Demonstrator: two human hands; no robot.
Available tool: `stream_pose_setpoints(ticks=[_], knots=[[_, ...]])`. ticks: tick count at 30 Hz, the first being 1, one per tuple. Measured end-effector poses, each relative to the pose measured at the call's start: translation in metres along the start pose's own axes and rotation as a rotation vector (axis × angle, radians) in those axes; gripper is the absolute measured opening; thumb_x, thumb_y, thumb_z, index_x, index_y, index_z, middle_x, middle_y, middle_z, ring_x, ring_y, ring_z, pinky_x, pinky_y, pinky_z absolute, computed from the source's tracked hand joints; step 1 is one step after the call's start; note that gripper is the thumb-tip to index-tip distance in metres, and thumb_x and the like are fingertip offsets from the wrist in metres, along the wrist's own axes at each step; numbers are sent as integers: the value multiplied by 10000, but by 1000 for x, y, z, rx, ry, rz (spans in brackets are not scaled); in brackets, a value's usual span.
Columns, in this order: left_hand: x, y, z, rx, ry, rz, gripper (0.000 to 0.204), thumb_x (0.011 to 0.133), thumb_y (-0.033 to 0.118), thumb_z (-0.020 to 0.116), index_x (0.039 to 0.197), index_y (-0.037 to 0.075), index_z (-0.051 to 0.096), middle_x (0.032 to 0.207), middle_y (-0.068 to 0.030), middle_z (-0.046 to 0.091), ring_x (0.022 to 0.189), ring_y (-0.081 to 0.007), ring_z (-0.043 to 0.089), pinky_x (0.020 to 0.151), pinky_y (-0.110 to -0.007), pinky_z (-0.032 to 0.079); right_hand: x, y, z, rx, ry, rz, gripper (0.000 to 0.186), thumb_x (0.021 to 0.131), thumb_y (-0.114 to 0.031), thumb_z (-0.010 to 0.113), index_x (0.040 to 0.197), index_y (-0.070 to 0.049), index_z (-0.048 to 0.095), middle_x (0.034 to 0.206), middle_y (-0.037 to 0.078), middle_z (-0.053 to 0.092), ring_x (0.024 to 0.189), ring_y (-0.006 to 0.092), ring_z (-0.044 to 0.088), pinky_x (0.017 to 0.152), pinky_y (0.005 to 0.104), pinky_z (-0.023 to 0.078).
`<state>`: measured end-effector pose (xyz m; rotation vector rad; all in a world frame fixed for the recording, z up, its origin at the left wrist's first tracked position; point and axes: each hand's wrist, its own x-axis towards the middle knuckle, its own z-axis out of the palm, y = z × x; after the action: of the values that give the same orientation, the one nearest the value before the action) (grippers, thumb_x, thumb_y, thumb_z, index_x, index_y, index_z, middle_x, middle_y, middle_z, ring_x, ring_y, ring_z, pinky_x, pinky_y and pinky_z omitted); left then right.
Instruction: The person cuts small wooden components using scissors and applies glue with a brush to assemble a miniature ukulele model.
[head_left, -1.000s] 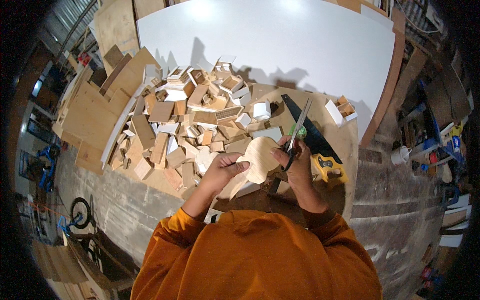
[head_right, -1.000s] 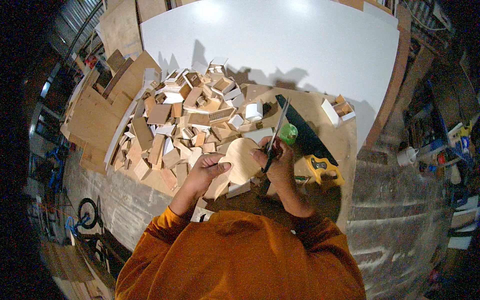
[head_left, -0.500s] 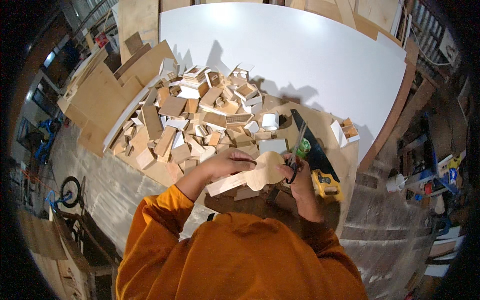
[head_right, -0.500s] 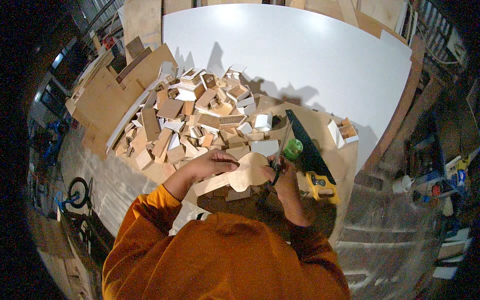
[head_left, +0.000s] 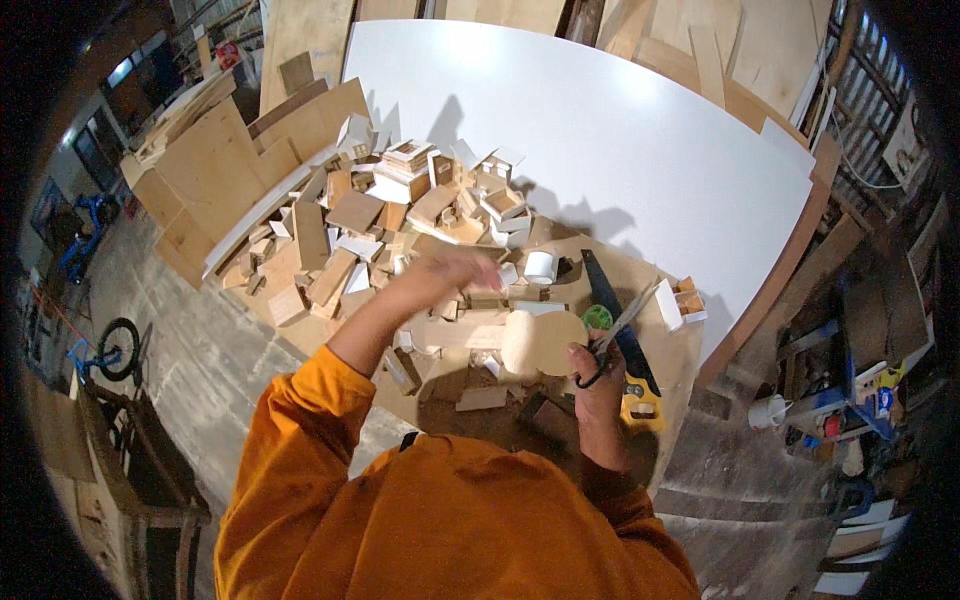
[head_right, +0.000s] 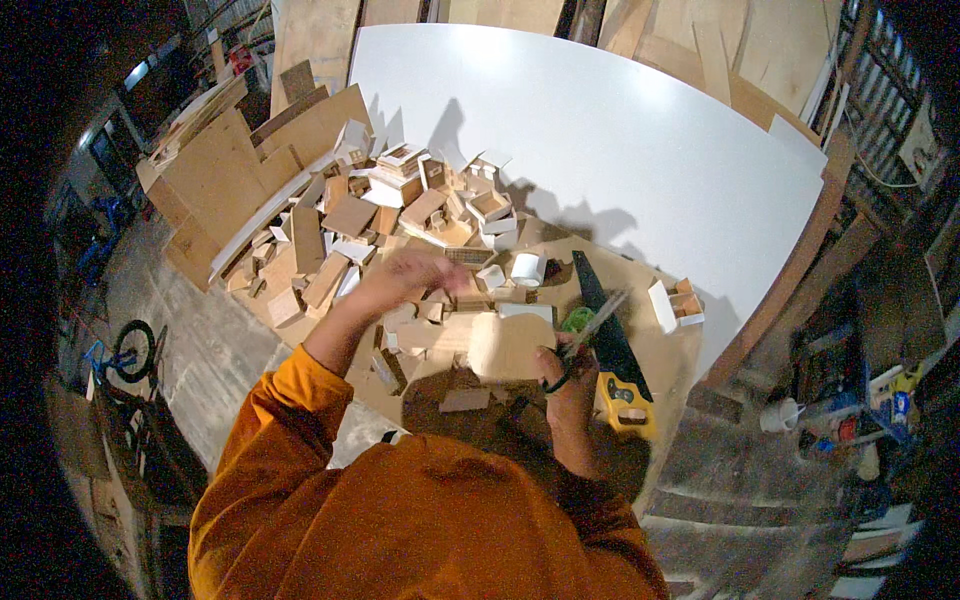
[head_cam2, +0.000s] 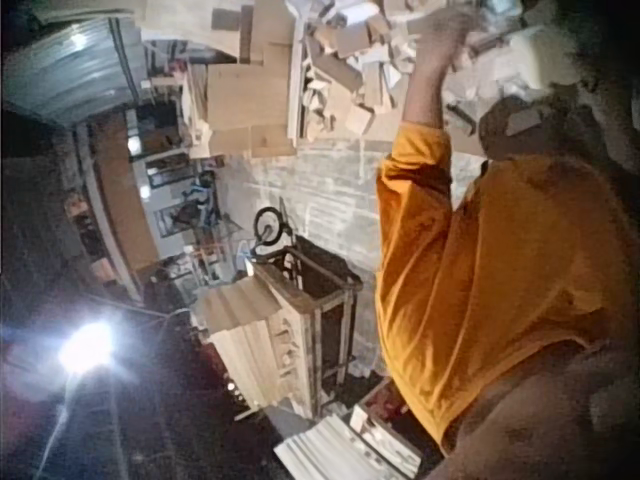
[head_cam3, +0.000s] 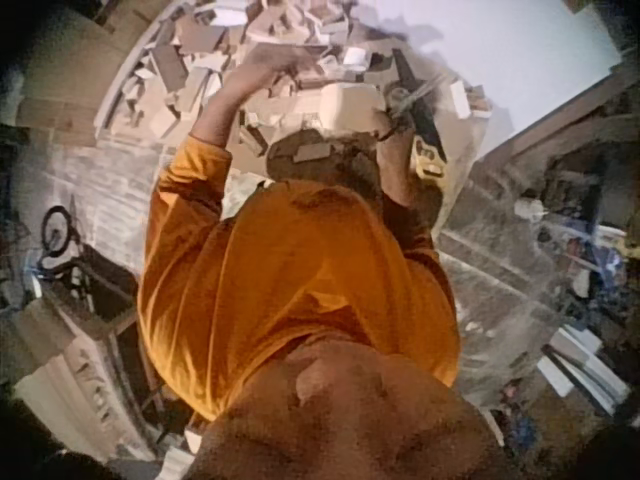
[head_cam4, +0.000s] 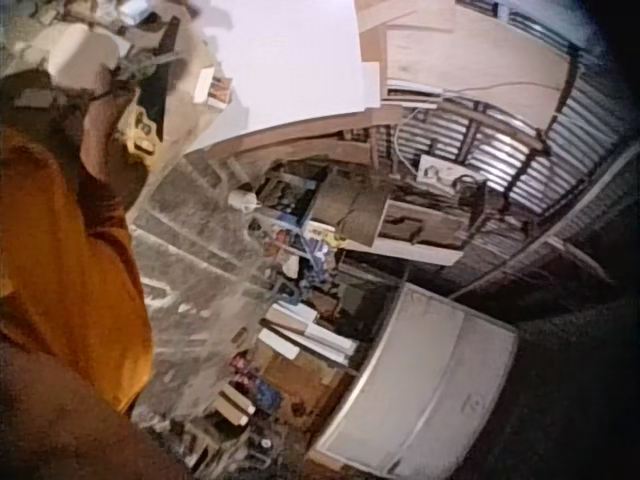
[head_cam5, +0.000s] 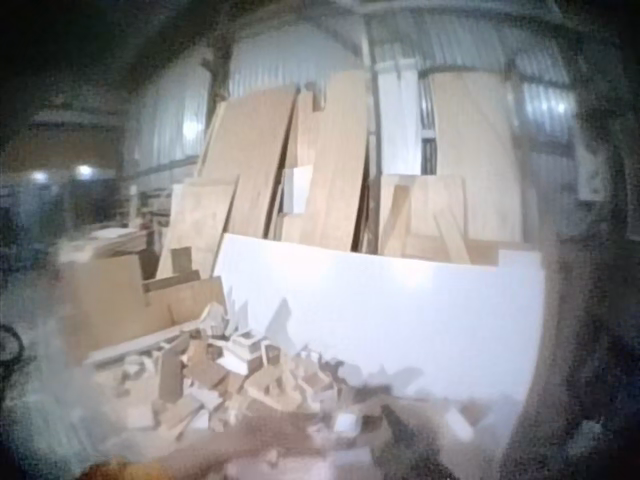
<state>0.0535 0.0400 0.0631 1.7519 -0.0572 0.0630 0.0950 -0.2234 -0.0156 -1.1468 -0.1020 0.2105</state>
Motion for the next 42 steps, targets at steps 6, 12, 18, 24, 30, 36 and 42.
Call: stream_pose_setpoints(ticks=[6,12,18,24,30,36,42], knots=[[-63,-76,-10,-771,505,307,403,962,298,391,1039,-50,579,957,-110,644,890,-196,606,874,-326,459,5,-2,0,97,51,-11,283,741,-125,723,981,-111,574,844,-22,597,693,74,533,515,222,354],[-96,-84,113,-581,316,-129,282,939,185,523,1123,-24,573,1022,-88,640,942,-154,604,861,-282,476,-7,44,8,80,54,130,344,745,-125,735,1020,-87,532,915,0,574,749,102,529,591,257,408],[-106,-104,96,-886,493,-289,218,924,198,561,1028,16,623,926,-51,658,739,-131,641,726,-258,539,-37,47,22,-95,-146,210,320,771,-159,749,979,-39,537,823,40,598,671,120,557,524,255,433],[-122,-110,76,-865,550,-248,179,914,181,561,973,27,631,878,-41,658,671,-131,632,666,-257,537,-32,35,-22,-1293,-405,-107,305,769,-230,735,905,-18,562,715,98,587,637,237,576,574,356,439],[-126,-108,76,-638,473,-163,163,912,150,555,980,31,643,877,-5,647,704,-73,593,657,-248,529,-37,28,-26,-1810,-399,-90,473,707,-248,743,1050,14,550,829,199,624,830,380,605,737,458,465],[-131,-94,74,-484,408,-175,176,911,138,554,963,-6,640,818,23,622,695,-42,553,636,-224,498,-28,23,-24,-1853,-601,64,679,669,-313,746,1223,-25,481,1077,240,598,971,383,594,812,485,487],[-137,-104,72,-423,288,-176,186,914,154,552,939,-8,641,767,31,604,664,-41,531,607,-218,470,-14,-5,-16,-1788,-689,-10,529,710,-353,722,1101,-19,596,899,231,644,861,340,638,766,443,493]])
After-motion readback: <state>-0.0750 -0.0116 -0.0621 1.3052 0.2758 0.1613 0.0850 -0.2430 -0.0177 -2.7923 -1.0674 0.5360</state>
